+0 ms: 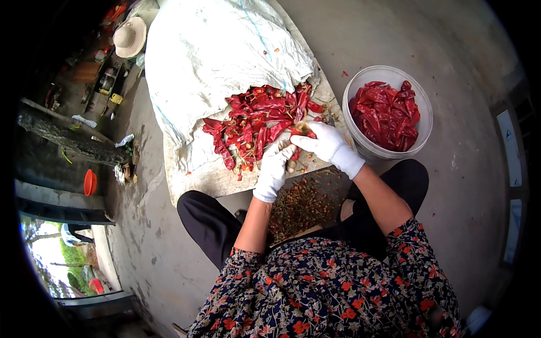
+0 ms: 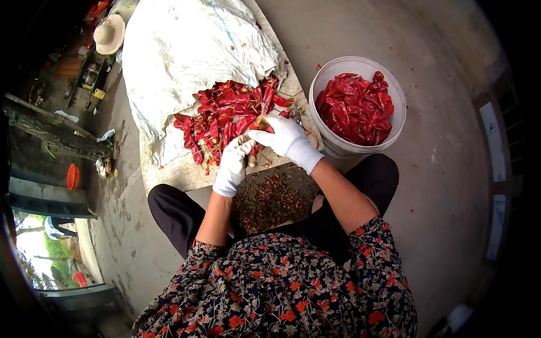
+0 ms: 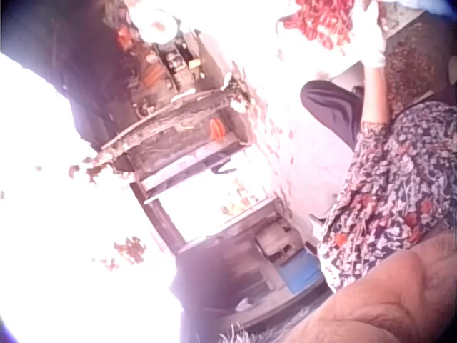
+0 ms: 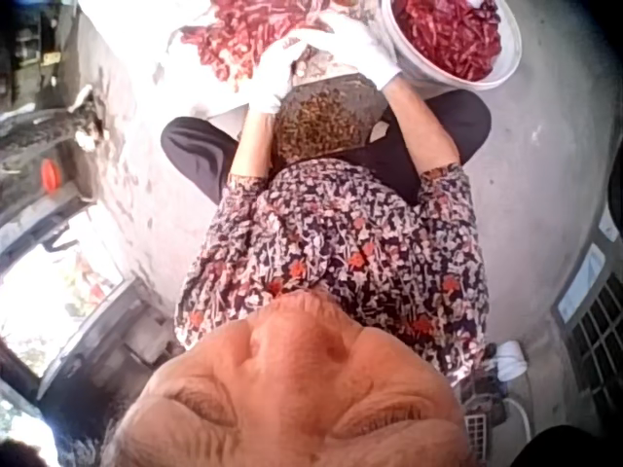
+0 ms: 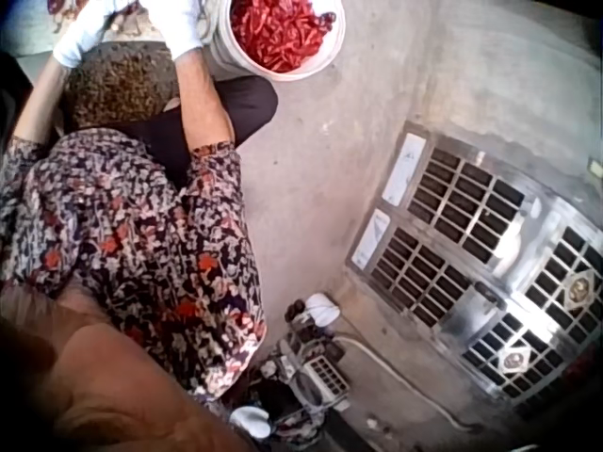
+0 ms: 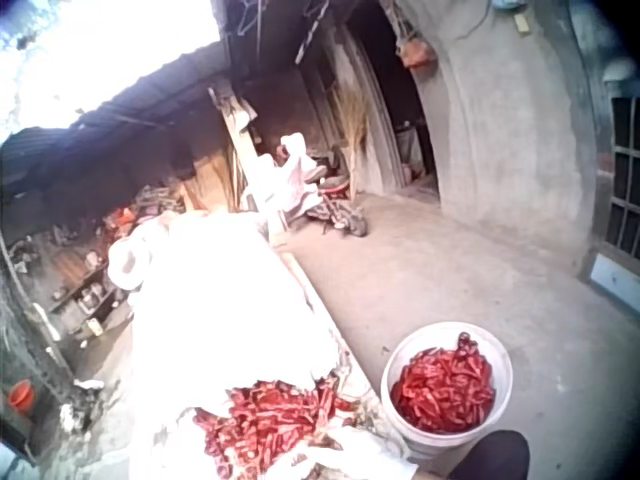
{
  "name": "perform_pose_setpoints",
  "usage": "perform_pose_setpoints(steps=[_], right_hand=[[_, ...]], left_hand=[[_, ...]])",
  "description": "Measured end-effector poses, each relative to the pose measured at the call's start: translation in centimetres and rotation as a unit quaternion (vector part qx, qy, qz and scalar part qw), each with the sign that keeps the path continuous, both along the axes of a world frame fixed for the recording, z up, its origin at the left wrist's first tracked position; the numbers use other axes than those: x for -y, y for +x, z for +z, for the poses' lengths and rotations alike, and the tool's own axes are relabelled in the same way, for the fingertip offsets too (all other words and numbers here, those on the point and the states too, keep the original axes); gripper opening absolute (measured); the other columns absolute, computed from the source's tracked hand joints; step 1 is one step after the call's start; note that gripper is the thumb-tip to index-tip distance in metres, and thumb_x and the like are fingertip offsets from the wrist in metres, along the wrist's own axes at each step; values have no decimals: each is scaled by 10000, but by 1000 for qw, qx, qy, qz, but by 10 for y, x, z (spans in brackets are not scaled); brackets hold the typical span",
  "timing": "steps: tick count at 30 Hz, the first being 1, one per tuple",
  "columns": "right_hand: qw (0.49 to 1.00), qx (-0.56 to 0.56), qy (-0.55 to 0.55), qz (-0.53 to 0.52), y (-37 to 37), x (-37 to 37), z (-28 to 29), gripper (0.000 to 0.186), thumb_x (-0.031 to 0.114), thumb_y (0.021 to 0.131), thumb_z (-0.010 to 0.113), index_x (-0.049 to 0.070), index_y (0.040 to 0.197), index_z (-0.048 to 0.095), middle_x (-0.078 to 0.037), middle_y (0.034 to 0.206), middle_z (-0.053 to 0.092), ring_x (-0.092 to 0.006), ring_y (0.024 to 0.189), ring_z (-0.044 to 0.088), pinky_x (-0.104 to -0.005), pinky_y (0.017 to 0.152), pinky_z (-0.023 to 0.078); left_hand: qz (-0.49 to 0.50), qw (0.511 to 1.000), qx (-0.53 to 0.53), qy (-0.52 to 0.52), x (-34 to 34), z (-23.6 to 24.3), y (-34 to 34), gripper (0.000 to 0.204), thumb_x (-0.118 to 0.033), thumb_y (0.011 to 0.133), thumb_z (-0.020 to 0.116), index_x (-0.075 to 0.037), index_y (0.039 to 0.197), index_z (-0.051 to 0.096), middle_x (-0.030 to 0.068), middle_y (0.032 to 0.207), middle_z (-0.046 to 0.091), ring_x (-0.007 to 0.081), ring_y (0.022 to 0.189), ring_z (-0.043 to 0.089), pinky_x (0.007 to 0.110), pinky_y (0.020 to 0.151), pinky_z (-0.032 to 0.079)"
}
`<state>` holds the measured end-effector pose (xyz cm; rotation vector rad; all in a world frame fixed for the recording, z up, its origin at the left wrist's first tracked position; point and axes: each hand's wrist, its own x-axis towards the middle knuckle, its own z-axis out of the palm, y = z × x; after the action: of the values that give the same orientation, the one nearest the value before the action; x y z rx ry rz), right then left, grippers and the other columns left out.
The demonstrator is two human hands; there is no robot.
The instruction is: The person sits cross-legged and uses scissors to trim the stems off dried red chili peppers one by one. The trimmed peppers are placed into a white bowl, and the removed stems fall onto the floor.
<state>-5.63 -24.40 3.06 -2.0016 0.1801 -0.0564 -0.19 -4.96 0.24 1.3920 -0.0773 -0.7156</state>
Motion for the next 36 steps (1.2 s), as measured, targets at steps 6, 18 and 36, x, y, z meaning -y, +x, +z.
perform_pose_setpoints(steps=[6,18,36], right_hand=[[968,78,-232,-62,1,-13,18,405,515,948,686,121,1002,764,-117,975,758,-314,908,738,-447,796,575],[908,193,-369,34,-16,-14,17,242,384,853,752,147,807,730,-52,806,731,-278,748,727,-445,696,572],[826,235,464,-218,-12,72,47,332,65,1030,655,19,1356,609,-105,1085,740,-102,764,668,-283,689,593]], left_hand=[[52,971,230,40,11,16,-16,340,-177,1026,695,1,1306,617,42,1047,686,86,822,625,253,700,537],[82,930,353,57,14,32,-20,170,-220,1033,668,-53,1009,689,66,886,675,186,735,643,339,656,525],[-102,727,498,462,103,-24,25,546,-370,948,727,-109,1406,584,172,1178,688,384,1008,705,480,856,575]])
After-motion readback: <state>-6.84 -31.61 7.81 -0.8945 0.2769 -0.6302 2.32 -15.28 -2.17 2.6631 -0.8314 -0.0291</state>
